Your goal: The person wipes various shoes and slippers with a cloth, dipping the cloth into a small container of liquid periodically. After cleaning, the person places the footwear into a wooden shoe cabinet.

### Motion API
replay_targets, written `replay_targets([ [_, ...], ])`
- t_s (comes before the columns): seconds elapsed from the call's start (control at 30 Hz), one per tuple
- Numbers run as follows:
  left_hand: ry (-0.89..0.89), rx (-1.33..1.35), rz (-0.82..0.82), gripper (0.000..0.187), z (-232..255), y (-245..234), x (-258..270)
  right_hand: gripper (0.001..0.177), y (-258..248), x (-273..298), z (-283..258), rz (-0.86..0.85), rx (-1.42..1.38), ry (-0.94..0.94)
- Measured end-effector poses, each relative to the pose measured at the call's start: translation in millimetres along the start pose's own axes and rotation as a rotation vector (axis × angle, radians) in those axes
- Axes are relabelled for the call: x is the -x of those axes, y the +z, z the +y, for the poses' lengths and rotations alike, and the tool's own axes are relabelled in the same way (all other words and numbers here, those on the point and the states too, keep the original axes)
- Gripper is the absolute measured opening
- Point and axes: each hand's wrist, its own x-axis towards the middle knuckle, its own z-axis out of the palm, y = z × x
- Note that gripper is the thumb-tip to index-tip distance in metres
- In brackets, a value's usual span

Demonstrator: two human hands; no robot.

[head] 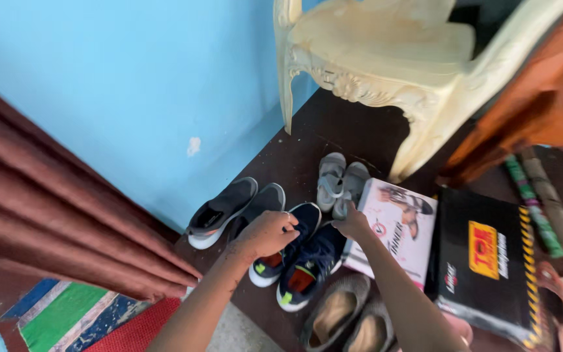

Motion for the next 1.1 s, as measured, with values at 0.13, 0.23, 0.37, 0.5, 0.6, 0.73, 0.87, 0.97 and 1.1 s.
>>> replay_targets([
  [0.13,-0.094,0.054,-0.021,0.036,-44.4,16.8,-62.4,0.113,57.6,-82.0,3.0,-0.092,0.033,0.188],
  [0.23,-0.259,0.102,-0.108,0.039,-70.4,27.3,-77.8,0.083,78.1,-105.0,11.4,-0.116,0.088,0.344],
  [0.37,-0.337,0.191,-0.117,0.040,-90.2,28.8,-58.3,0.050,100.2,-104.5,25.6,0.064,0.222,0.272],
  [0.5,-0.358,0.220,-0.064,0.039,-98.0,17.1,-34.5,0.045,103.7,-121.8,34.7,0.054,0.084,0.407],
  [0.6,-0.345,0.212,-0.001,0.039,-104.2,5.8,-12.0,0.043,81.3,-139.2,30.7,0.087,-0.024,0.388],
  [0.73,-0.336,0.240,0.119,0.040,-105.0,-6.2,38.6,0.041,5.1,-145.3,-13.3,0.216,-0.091,0.249],
  [0.87,-0.317,0.177,0.236,0.038,-87.5,-30.0,110.8,0.046,-90.5,-75.3,-90.4,0.186,0.044,0.076],
  [0.97,-0.364,0.121,0.292,0.040,-63.1,-53.1,185.4,0.041,-134.9,23.4,-159.5,0.265,0.133,-0.122],
  [1.1,-0.409,0.187,0.440,0.042,-14.2,-73.7,336.5,0.040,-148.6,178.1,-246.4,0.454,0.185,-0.481],
])
